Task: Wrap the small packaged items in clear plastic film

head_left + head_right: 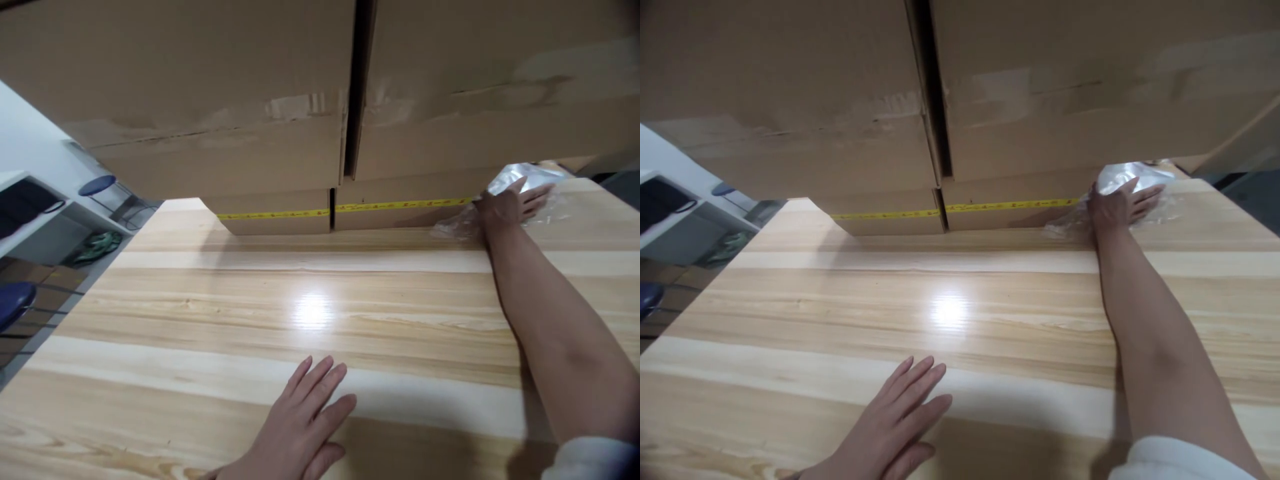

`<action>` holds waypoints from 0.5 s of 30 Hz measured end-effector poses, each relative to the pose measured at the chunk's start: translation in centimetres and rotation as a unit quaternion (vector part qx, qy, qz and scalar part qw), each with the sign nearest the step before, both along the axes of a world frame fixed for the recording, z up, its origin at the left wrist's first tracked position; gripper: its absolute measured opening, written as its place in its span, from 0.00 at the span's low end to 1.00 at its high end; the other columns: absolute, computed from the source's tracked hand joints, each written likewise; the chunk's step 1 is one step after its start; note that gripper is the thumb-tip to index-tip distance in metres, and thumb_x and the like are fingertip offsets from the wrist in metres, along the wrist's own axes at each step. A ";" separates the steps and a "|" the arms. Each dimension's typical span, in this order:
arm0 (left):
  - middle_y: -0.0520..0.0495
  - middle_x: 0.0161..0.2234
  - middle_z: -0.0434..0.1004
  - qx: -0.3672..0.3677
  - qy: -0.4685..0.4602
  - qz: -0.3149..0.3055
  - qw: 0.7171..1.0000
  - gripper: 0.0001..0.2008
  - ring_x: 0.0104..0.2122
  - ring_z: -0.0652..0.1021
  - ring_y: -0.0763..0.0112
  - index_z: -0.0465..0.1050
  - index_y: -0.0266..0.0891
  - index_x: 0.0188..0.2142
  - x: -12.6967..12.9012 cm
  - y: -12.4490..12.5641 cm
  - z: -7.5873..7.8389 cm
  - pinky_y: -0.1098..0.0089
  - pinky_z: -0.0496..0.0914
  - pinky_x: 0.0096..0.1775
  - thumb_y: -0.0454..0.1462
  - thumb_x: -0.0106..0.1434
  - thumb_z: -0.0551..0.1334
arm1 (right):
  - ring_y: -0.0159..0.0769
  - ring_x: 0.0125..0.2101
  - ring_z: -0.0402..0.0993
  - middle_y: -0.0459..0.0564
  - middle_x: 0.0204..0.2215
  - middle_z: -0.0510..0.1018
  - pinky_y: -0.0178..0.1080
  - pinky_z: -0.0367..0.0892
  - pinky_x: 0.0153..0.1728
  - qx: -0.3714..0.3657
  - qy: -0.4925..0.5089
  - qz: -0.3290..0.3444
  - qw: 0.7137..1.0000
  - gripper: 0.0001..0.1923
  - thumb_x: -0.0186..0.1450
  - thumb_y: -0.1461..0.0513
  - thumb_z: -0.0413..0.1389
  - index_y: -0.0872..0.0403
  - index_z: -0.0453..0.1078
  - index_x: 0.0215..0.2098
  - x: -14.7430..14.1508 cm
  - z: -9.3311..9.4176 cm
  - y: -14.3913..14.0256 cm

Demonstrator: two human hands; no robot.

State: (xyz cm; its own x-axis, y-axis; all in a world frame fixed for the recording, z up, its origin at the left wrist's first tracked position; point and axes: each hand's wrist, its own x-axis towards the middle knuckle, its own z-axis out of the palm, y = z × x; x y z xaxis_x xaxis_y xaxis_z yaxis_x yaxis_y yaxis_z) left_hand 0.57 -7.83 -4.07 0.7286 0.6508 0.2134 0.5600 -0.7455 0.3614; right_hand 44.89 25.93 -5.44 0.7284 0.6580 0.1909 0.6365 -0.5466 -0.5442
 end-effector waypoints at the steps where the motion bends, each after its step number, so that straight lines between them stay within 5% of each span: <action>1: 0.39 0.71 0.59 -0.007 0.005 -0.001 1.000 0.26 0.73 0.52 0.56 0.62 0.40 0.65 -0.1 -0.1 -0.1 0.48 0.52 0.71 0.36 0.69 0.61 | 0.62 0.72 0.33 0.81 0.72 0.33 0.61 0.39 0.64 -0.003 0.020 -0.005 1.000 0.45 0.72 0.46 0.51 0.63 0.42 0.75 -0.3 -0.1 -0.2; 5: 0.39 0.71 0.59 -0.042 0.023 -0.001 0.999 0.29 0.73 0.53 0.53 0.63 0.41 0.65 -0.2 -0.4 -0.3 0.47 0.53 0.70 0.35 0.65 0.64 | 0.66 0.73 0.29 0.79 0.73 0.33 0.62 0.33 0.65 -0.056 0.022 0.043 0.997 0.45 0.71 0.48 0.52 0.61 0.41 0.76 -0.3 -0.5 -0.4; 15: 0.39 0.71 0.57 -0.028 0.031 -0.008 0.999 0.29 0.73 0.50 0.53 0.63 0.40 0.64 -0.2 -0.3 -0.4 0.46 0.50 0.70 0.36 0.65 0.65 | 0.67 0.73 0.34 0.79 0.72 0.37 0.65 0.39 0.65 -0.097 -0.006 0.015 0.995 0.35 0.76 0.54 0.43 0.60 0.44 0.76 -0.4 0.0 1.6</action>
